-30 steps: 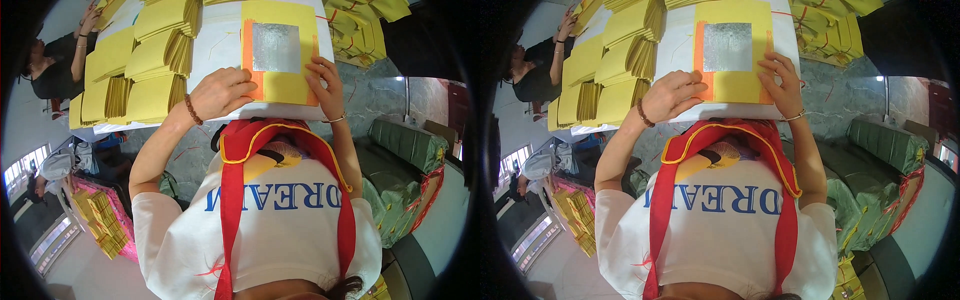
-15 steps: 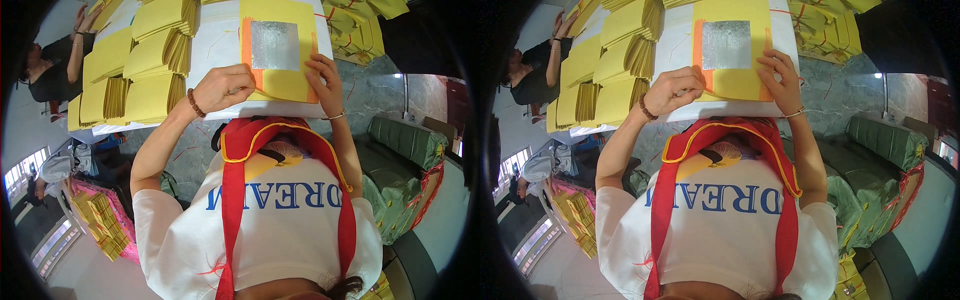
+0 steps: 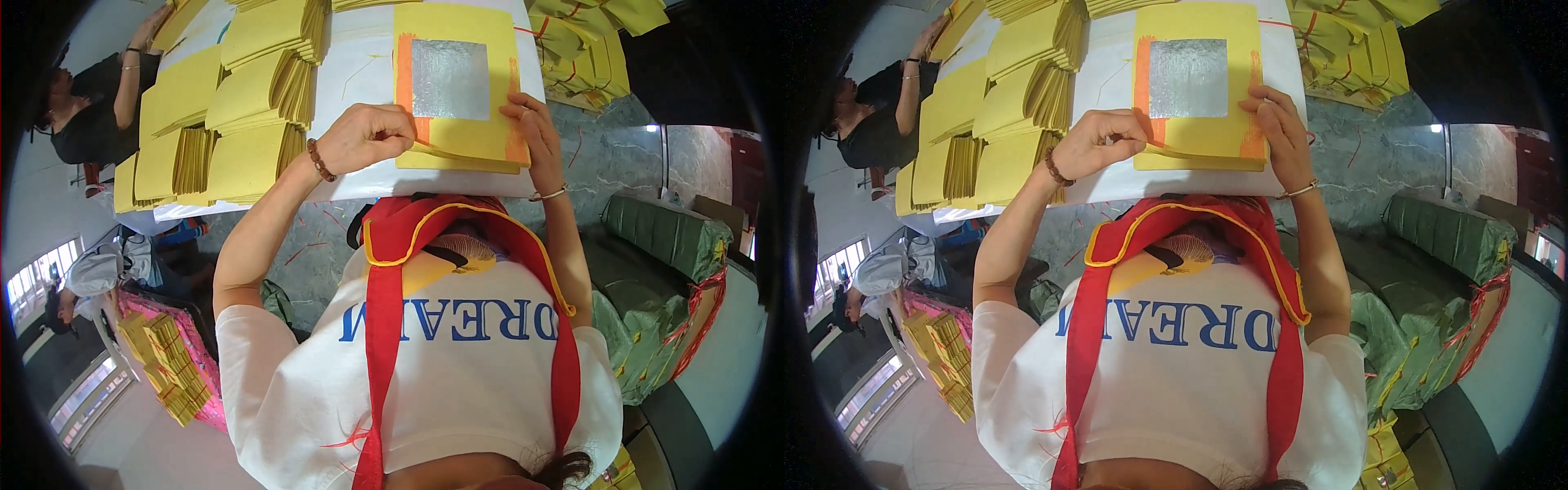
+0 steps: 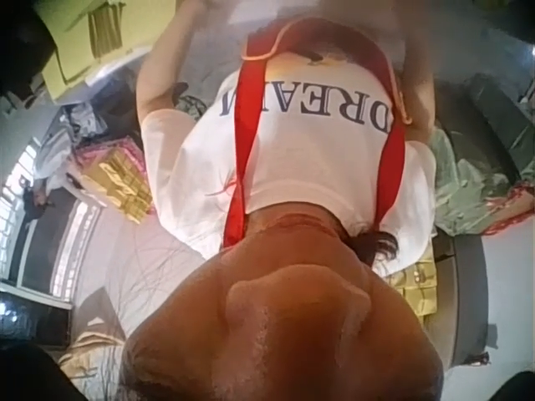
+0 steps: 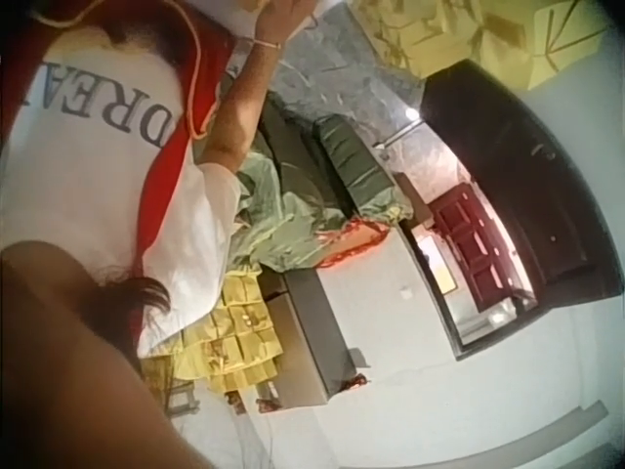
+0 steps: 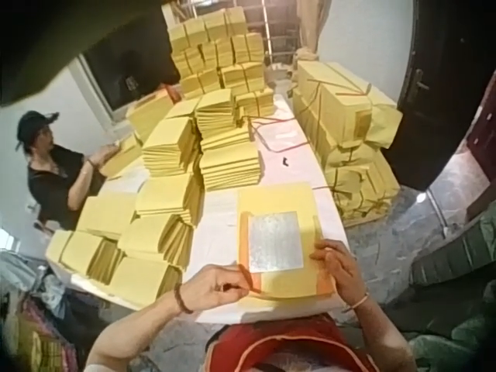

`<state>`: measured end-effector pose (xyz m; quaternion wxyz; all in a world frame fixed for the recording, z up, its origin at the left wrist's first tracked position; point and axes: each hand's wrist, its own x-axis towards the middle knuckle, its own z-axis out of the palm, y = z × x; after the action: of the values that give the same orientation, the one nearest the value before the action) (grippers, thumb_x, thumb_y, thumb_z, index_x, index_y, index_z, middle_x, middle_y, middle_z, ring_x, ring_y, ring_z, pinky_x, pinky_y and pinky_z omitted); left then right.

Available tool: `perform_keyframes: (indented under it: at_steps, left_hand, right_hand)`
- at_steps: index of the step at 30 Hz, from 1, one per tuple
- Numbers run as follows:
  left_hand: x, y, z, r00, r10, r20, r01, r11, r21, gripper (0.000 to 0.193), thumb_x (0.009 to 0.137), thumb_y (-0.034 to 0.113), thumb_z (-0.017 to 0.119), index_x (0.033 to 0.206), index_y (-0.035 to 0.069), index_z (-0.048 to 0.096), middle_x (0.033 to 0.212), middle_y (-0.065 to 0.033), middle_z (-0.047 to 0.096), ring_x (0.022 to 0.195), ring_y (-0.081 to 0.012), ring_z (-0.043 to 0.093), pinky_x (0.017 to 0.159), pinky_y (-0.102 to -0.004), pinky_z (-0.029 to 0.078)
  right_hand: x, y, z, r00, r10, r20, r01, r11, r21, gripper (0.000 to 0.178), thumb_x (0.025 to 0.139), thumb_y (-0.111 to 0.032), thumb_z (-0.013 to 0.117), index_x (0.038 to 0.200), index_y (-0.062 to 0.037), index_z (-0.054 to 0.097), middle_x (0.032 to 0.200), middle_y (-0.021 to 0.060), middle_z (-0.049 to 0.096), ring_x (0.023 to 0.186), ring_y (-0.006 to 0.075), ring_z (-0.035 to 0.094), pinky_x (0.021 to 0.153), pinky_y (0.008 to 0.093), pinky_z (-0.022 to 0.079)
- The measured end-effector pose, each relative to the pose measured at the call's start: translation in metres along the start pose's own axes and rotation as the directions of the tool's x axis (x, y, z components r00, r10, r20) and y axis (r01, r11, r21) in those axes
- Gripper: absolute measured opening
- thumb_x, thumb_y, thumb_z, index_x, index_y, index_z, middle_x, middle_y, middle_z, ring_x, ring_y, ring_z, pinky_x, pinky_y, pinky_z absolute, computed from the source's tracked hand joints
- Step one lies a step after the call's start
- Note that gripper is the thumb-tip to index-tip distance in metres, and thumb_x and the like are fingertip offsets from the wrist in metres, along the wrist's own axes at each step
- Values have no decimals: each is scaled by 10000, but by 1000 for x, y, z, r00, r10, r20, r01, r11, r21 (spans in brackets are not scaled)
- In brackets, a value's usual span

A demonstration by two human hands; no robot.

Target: Folding and stacking sheets of joss paper at a workbench in a factory setting.

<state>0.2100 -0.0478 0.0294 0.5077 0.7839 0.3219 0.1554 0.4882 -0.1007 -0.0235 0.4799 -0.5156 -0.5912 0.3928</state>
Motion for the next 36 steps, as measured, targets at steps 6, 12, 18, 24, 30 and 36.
perform_keyframes:
  at_steps: [6,12,18,24,30,36]
  left_hand:
    - [0,0,-1,999,-37,-3,37,999,-26,100,748,97,539,746,4,576,706,-50,564,632,-154,529,601,-284,430]
    - [0,-7,2,994,-107,1,104,974,-201,107,769,86,544,751,-12,581,696,-26,558,658,-98,499,618,-254,420]
    - [2,-8,2,991,-134,31,137,968,-212,104,775,82,549,755,-14,584,699,-8,550,658,-75,477,616,-240,414]
    - [3,-4,1,995,-99,34,104,976,-193,94,768,80,558,752,-11,577,698,-12,558,644,-87,483,605,-251,413]
    - [2,-5,-1,994,-91,58,99,982,-163,79,759,76,565,756,-2,578,701,-30,562,642,-115,491,610,-254,413]
    - [3,-5,-1,984,-153,86,171,948,-267,80,764,69,561,745,-8,576,712,-5,560,663,-87,484,633,-241,415]
  right_hand:
    - [2,0,0,999,-37,0,37,999,29,369,955,-255,391,1019,17,632,1186,95,494,1109,189,472,963,300,354]
    - [0,11,-3,999,-31,18,29,997,65,473,973,-320,299,1043,11,630,1217,96,481,1123,205,466,966,323,355]
    - [-1,9,-4,1000,16,23,-19,994,103,523,981,-359,252,1059,3,621,1226,95,477,1129,205,462,951,334,364]
    - [2,9,-5,999,42,9,-42,994,102,520,984,-352,244,1052,8,613,1206,96,493,1113,205,473,948,343,368]
    - [4,6,-4,999,36,2,-36,992,123,502,982,-344,265,1046,13,612,1189,102,506,1098,212,481,942,342,377]
    - [2,10,-4,1000,29,-2,-29,989,145,498,981,-348,268,1052,5,612,1196,102,503,1101,215,482,942,344,378]
